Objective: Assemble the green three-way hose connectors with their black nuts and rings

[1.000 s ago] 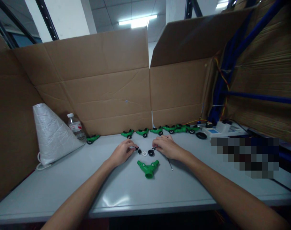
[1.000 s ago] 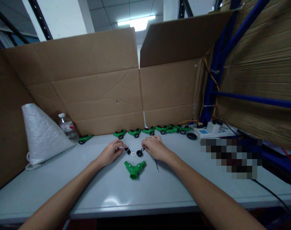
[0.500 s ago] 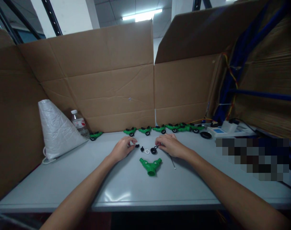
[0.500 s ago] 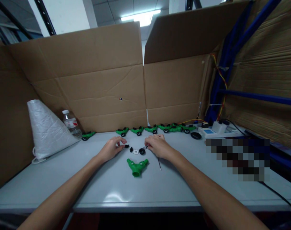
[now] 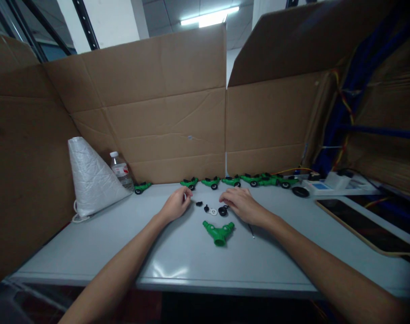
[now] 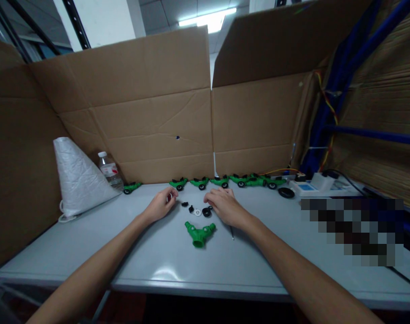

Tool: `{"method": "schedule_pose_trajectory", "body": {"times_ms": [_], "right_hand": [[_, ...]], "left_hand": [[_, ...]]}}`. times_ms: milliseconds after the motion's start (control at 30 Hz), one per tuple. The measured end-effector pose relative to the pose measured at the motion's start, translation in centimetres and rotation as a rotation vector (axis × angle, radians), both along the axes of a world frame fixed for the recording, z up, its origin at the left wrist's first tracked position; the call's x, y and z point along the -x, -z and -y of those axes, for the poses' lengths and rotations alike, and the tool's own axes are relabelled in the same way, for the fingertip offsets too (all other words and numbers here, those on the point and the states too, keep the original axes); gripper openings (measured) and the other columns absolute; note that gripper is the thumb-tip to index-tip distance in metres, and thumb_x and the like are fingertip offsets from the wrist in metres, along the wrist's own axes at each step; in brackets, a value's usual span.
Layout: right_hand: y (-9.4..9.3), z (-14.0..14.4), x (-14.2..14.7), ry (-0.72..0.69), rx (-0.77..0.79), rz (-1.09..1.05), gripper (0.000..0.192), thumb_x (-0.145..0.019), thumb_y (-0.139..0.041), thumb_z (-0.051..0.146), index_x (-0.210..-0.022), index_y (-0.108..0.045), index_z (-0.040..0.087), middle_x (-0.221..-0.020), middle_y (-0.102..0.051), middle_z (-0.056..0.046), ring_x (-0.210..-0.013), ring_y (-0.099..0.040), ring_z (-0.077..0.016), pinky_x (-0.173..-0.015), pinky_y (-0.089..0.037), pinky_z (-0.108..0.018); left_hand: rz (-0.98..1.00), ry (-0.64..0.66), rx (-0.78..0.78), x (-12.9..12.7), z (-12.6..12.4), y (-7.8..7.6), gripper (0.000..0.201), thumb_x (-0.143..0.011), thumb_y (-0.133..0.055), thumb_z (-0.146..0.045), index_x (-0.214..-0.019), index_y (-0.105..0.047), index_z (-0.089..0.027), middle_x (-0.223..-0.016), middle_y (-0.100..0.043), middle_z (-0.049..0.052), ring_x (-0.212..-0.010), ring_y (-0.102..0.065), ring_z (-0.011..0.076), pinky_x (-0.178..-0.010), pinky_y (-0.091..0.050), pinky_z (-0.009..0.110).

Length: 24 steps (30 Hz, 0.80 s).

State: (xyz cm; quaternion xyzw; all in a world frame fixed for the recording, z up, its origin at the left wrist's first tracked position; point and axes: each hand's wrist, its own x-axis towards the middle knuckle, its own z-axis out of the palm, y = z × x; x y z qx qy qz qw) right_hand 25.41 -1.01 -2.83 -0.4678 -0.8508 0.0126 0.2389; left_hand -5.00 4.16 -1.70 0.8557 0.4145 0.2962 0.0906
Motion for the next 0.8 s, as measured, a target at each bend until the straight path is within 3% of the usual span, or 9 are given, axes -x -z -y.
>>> {"method": "schedule_pose_trajectory", "body": {"times_ms": [233, 567, 800], "right_hand": [[-0.5, 0.8, 1.1, -0.082, -0.027, -0.046, 0.028, -0.108, -0.052, 0.04, -0.099, -0.073, 0.025, -0.101, -0.071, -0.006, -0.1, -0.055, -0.0255, -0.092, -0.033, -0.039], [0.3, -0.5, -0.1, 0.084, -0.118, -0.137, 0.03, -0.108, -0.05, 0.035, -0.088, -0.068, 0.021, -0.094, -0.073, -0.004, -0.093, -0.055, -0.0236, -0.083, -0.033, -0.035], [0.4, -1.7, -1.5, 0.18, -0.23, -0.131, 0.032, -0.108, -0.048, 0.033, -0.085, -0.066, 0.021, -0.091, -0.075, -0.006, -0.092, -0.06, -0.0243, -0.08, -0.031, -0.035]], "left_hand": [[0.031, -0.091, -0.013, 1.0, -1.0, 0.1, 0.009, -0.093, -0.046, -0.02, -0.093, -0.055, -0.021, -0.082, -0.062, 0.0, -0.075, -0.055, 0.0178, -0.072, -0.04, 0.029], [0.068, -0.238, -0.019, 4.1, -2.8, 0.0, 0.017, -0.095, -0.044, -0.029, -0.087, -0.056, -0.021, -0.069, -0.056, -0.002, -0.065, -0.051, 0.0171, -0.066, -0.036, 0.028], [0.027, -0.184, -0.012, 3.2, -2.1, -0.6, 0.014, -0.089, -0.053, -0.03, -0.085, -0.061, -0.02, -0.067, -0.059, -0.002, -0.062, -0.053, 0.016, -0.064, -0.037, 0.027]]}}
